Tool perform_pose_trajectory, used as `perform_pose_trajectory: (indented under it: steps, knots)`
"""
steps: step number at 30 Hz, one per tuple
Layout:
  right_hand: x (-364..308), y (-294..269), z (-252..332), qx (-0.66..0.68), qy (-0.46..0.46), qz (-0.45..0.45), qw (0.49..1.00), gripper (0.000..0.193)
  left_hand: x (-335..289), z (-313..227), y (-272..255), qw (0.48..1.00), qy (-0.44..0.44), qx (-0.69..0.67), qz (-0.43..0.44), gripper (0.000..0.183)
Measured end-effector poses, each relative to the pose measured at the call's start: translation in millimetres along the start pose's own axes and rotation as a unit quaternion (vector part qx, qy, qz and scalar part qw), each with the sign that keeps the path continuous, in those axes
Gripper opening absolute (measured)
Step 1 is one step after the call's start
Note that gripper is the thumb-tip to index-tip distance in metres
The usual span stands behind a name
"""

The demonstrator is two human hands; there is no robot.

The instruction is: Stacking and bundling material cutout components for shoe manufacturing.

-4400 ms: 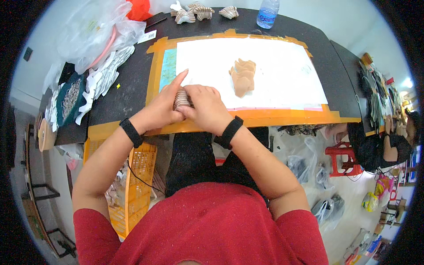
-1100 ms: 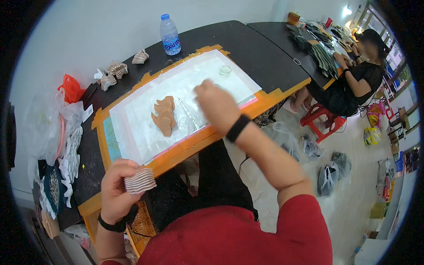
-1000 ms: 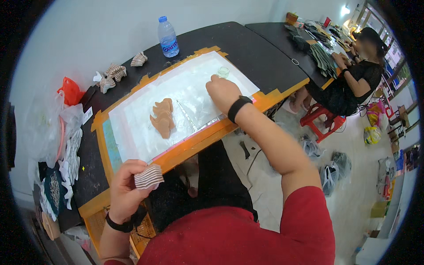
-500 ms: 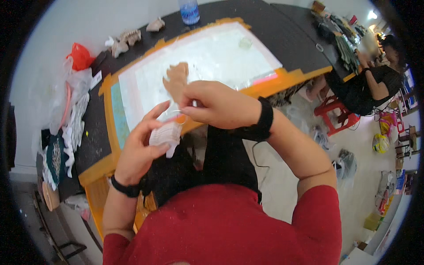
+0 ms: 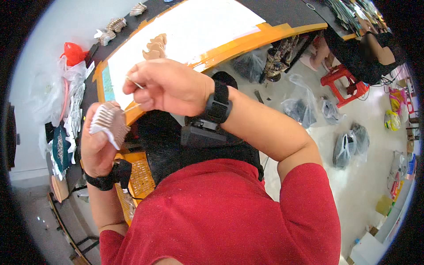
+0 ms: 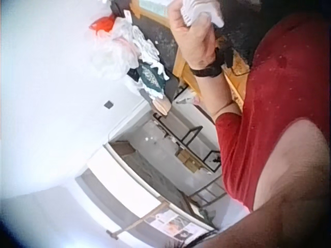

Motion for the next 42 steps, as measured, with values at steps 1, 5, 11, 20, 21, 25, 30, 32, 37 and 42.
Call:
perform_pose_trajectory:
  steps: [1, 5, 11, 20, 21, 25, 30, 32, 37, 42]
  knots:
    - [-6.4, -7.8, -2.9, -0.039, 0.011, -0.014, 0.999, 0.014, -1.8, 5.0, 7.6, 0.999, -0.027, 0.017, -0.006, 0.055]
    - [-25.5, -3.1, 4.4, -0.118, 0.022, -0.049, 0.992, 0.01, -7.9, 16.7, 27.5, 0.996, -0.023, 0.084, -0.032, 0.036]
    - [-44.5, -3.2, 8.5, -0.256, -0.005, -0.064, 0.964, 0.009, -6.7, 37.3, 34.7, 0.996, -0.003, 0.064, -0.057, 0.033]
    - [-64.7, 69.8, 15.9, -0.706, -0.24, -0.002, 0.666, 0.01, -0.5, 27.6, 29.9, 0.983, 0.116, 0.07, -0.12, 0.031]
    - [-68.3, 64.0, 10.5, -0.7, -0.235, -0.02, 0.674, 0.013, -0.1, 32.4, 20.2, 0.987, 0.106, 0.003, -0.122, 0.033]
    - [-82.7, 6.1, -26.4, -0.452, 0.054, 0.05, 0.889, 0.018, -7.4, 39.3, 14.1, 0.983, 0.045, -0.142, -0.106, 0.04]
    - [-94.4, 4.2, -48.9, 0.179, -0.002, 0.135, 0.974, 0.046, -18.8, 51.8, 19.1, 0.959, 0.022, -0.274, -0.069, 0.041]
    - [-82.1, 9.7, -58.1, 0.238, -0.008, 0.14, 0.961, 0.051, -20.4, 44.1, 20.3, 0.95, 0.073, -0.299, -0.057, 0.048]
    - [-63.3, 12.5, -50.0, 0.136, 0.052, 0.068, 0.987, 0.059, -23.9, 33.6, 20.5, 0.981, 0.101, -0.163, -0.023, 0.044]
    - [-52.1, 16.2, -34.6, -0.05, 0.073, 0.014, 0.996, 0.061, -25.8, 14.7, 22.1, 0.986, 0.165, 0.026, 0.002, 0.041]
Point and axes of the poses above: each hand's wrist, its own x-axis towards the middle knuckle, its own y-axis out of the palm, z = x × y, the point moved 8 cm from there along x, towards the middle knuckle, and after that the axes turned 8 degrees about -x, right-handed, at the moved point
